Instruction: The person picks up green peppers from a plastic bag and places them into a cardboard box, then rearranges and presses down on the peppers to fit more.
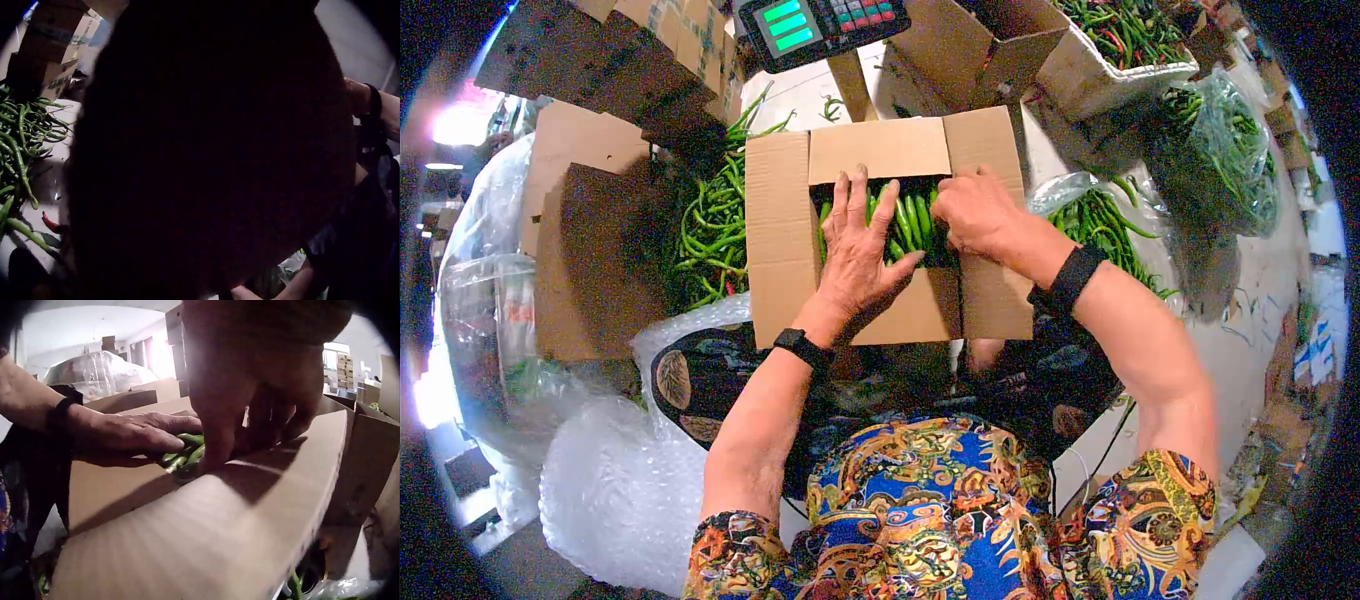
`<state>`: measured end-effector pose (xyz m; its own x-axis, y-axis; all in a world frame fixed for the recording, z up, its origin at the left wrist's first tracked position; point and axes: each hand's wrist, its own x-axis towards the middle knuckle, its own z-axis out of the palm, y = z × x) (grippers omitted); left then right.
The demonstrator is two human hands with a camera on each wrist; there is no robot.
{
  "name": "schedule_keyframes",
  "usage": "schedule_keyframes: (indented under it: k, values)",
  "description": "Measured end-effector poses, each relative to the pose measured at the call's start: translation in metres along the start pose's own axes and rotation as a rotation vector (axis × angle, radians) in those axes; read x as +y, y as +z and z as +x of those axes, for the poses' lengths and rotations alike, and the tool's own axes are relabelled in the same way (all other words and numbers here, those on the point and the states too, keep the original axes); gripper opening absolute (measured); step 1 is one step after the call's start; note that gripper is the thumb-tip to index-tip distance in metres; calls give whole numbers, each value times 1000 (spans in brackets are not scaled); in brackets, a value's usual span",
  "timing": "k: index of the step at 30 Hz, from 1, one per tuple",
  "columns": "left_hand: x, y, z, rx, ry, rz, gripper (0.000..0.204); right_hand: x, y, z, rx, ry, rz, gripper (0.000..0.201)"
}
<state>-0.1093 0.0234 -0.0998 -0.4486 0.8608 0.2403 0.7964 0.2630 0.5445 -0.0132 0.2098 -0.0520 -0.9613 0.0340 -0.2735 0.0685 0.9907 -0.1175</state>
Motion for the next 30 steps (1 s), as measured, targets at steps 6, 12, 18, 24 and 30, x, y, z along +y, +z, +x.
schedule_keyframes:
  k: [6, 12, 18, 24, 30]
  values:
    - [4, -7, -11, 42, 233, -22, 37, 6, -4, 1, -118, -4, 30, 25]
    - [14, -12, -11, -51, 298, -95, 26, 21, 2, 5, -95, -67, 250, 25]
    - [24, -26, -8, -79, 326, -172, 26, 16, -8, 5, -99, -57, 295, 22]
    - [29, -4, -7, -26, 199, 62, 54, 16, 9, 4, -11, -123, 209, 25]
    - [22, 5, -9, -119, 161, 146, 71, 16, -19, 12, 640, -55, 129, 45]
